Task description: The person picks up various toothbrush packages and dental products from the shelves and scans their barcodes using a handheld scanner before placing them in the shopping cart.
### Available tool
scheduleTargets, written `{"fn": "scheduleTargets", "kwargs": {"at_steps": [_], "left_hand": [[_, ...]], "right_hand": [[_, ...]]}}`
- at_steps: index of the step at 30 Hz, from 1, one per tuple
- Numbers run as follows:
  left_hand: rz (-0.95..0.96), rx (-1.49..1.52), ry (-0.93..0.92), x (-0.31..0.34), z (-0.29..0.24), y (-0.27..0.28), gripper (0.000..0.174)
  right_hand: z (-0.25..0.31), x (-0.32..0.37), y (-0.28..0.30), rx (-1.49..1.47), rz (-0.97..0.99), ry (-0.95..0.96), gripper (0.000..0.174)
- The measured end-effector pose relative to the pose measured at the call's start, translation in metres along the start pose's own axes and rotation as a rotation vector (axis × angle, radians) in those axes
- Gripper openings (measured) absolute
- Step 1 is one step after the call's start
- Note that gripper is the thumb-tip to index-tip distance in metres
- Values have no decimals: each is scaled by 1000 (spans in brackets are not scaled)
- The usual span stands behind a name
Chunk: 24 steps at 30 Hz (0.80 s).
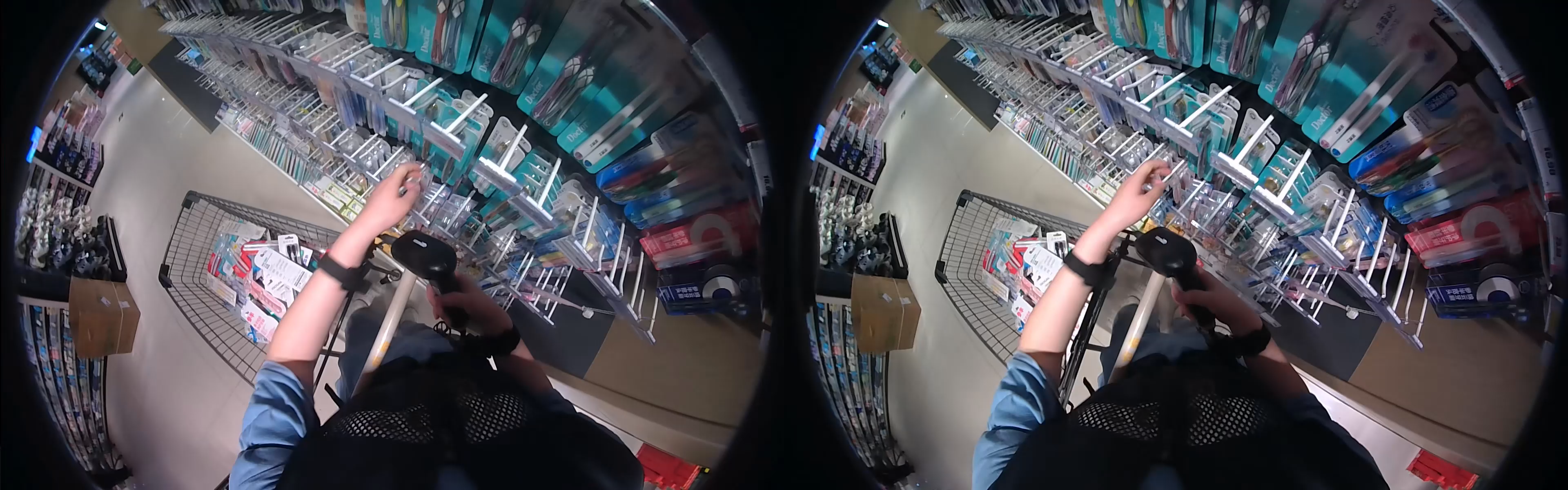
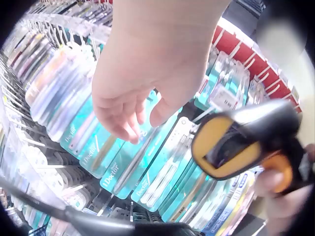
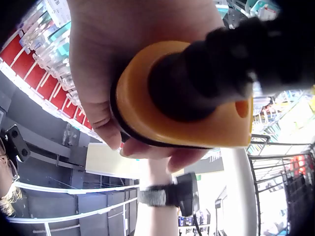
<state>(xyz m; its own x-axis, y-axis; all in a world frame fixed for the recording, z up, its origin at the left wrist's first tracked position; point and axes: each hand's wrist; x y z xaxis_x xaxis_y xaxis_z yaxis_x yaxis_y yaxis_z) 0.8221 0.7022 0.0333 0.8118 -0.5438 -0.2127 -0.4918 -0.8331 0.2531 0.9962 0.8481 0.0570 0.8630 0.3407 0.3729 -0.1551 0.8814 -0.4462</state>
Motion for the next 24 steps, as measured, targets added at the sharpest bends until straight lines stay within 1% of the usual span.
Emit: {"fn": "scheduleTargets", "kwargs": {"at_steps": [1, 2, 3, 5, 7, 8, 9, 11, 12, 14, 15, 17, 18, 20, 21, 22, 23, 24], "left_hand": [[-34, -18, 36, -19, 6, -13, 31], [-25, -19, 49, -36, 13, -21, 42], [-73, 3, 25, -52, 14, -31, 44], [-98, -125, 116, -69, 19, -42, 50], [-31, -71, 39, -82, 16, -42, 53], [-16, -169, 46, -83, 15, -41, 52], [-6, -164, 56, -86, 15, -41, 53], [-100, -250, 73, -85, 13, -45, 55], [-103, -250, 73, -88, 21, -48, 55], [-121, -240, -119, -97, 44, -54, 63], [-121, -240, -121, -96, 40, -55, 63], [-136, -318, -48, -93, 31, -58, 68], [-136, -321, -51, -94, 33, -61, 68], [-274, -453, -155, -93, 47, -69, 69], [-275, -453, -154, -96, 54, -68, 69], [-203, -338, -141, -101, 59, -65, 68], [-130, -219, -133, -105, 63, -63, 67], [-131, -219, -133, -101, 57, -64, 67]], "right_hand": [[3, 4, 2, -6, -35, -19, 13], [-2, 5, 17, -71, 77, -71, 34], [-2, 6, 18, -62, 70, -54, 34], [-3, 13, 21, -132, -18, -26, 37], [4, 21, 21, -139, -24, -48, 37], [7, 24, 16, -127, -55, -31, 30], [8, 26, 10, -116, -87, -14, 24], [2, 26, 11, -100, -88, 6, 24], [-1, 25, 13, -89, -89, 34, 23], [-5, 25, 15, -64, -89, 33, 21], [-5, 26, 16, -40, -90, 31, 20], [-5, 28, 16, -34, -102, 33, 19], [-3, 28, 16, -25, -108, 32, 19], [2, 29, 12, -56, -106, 34, 19], [4, 30, 12, -86, -107, 25, 19], [2, 30, 16, -83, -104, 27, 19], [-2, 29, 20, -111, -50, 5, 20], [-5, 28, 26, -143, 7, -21, 21]]}}
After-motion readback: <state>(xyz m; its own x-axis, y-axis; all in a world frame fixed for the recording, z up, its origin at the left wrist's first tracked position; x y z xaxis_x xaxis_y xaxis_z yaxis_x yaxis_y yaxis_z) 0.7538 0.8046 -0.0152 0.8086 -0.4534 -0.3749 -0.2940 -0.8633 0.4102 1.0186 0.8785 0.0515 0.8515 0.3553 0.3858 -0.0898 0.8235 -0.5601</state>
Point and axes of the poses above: each hand's wrist, its own x-axis away from the middle knuckle, its own y-axis out of the back of the hand, z = x × y, and after that the axes turned 1 degree about x, right-handed
